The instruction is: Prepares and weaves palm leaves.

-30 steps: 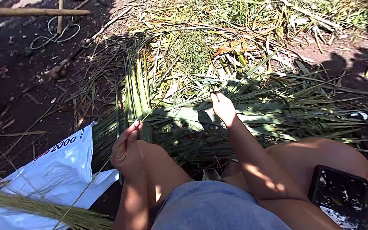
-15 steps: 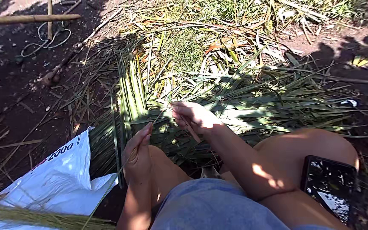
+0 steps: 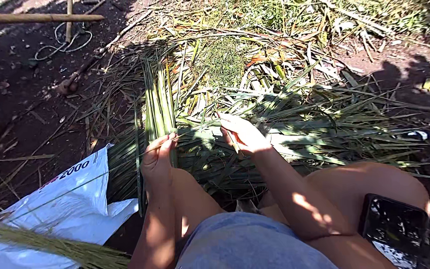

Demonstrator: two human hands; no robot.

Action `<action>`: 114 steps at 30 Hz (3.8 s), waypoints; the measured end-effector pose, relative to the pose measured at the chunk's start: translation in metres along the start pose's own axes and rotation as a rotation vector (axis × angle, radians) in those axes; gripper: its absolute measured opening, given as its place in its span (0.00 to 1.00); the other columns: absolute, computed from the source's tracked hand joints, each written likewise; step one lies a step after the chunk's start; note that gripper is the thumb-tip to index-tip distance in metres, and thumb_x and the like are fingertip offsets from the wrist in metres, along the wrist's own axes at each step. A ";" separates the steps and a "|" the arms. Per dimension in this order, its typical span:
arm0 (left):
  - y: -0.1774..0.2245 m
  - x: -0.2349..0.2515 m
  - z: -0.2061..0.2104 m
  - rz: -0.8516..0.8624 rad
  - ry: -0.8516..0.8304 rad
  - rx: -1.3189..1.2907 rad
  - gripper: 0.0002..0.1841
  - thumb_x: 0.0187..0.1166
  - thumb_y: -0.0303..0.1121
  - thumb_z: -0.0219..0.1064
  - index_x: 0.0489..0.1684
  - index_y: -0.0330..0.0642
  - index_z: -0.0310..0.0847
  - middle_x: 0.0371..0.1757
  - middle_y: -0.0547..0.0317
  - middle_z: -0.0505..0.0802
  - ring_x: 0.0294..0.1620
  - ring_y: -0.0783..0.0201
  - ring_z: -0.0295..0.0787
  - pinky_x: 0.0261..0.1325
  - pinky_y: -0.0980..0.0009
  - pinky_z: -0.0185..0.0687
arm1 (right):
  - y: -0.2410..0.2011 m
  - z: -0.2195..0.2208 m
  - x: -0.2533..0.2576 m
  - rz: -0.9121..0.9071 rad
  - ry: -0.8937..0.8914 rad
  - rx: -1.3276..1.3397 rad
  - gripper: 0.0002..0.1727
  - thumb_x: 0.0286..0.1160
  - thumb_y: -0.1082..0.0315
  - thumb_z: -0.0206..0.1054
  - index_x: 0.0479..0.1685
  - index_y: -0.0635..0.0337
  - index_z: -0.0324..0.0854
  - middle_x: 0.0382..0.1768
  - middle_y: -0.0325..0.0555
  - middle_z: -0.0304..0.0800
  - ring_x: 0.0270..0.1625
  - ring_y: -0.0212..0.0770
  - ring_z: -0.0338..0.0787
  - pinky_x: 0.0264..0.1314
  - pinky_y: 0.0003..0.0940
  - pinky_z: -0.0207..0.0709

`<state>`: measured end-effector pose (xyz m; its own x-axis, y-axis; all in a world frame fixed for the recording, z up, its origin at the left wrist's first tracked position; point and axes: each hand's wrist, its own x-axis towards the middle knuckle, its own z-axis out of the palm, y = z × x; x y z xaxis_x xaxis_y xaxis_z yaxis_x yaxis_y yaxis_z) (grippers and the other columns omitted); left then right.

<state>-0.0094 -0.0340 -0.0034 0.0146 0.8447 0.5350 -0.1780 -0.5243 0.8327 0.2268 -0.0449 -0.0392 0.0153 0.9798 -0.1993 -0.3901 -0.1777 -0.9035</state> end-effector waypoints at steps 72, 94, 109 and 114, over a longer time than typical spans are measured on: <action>-0.176 -0.166 -0.207 -1.281 0.006 1.069 0.26 0.91 0.50 0.54 0.72 0.38 0.80 0.75 0.39 0.83 0.76 0.39 0.79 0.72 0.38 0.76 | 0.198 -0.151 -0.016 0.659 0.744 -0.060 0.09 0.87 0.63 0.56 0.35 0.47 0.73 0.13 0.26 0.66 0.09 0.21 0.62 0.10 0.16 0.61; -0.172 -0.056 -0.181 -1.239 0.852 -0.294 0.17 0.94 0.44 0.49 0.59 0.38 0.72 0.31 0.55 0.83 0.17 0.71 0.74 0.18 0.77 0.72 | 0.207 -0.140 0.003 0.698 0.723 0.169 0.08 0.85 0.65 0.60 0.34 0.51 0.72 0.14 0.30 0.67 0.10 0.24 0.65 0.10 0.18 0.65; -0.157 0.036 -0.142 -1.292 0.498 0.155 0.20 0.96 0.45 0.44 0.61 0.37 0.73 0.32 0.52 0.87 0.15 0.68 0.74 0.15 0.74 0.69 | 0.184 -0.094 0.031 0.544 0.593 0.309 0.08 0.88 0.66 0.58 0.38 0.54 0.75 0.16 0.35 0.72 0.11 0.26 0.66 0.11 0.20 0.61; -0.158 0.033 -0.135 -1.323 0.303 0.231 0.11 0.95 0.38 0.49 0.62 0.44 0.69 0.22 0.64 0.73 0.10 0.74 0.58 0.11 0.80 0.55 | 0.171 -0.069 0.035 0.448 0.542 -0.028 0.07 0.91 0.65 0.56 0.52 0.57 0.77 0.18 0.35 0.71 0.14 0.27 0.67 0.14 0.22 0.62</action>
<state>-0.1141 0.0913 -0.1360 -0.1750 0.6981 -0.6943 -0.0333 0.7006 0.7128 0.2247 -0.0468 -0.2267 0.3180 0.6294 -0.7090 -0.4423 -0.5630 -0.6982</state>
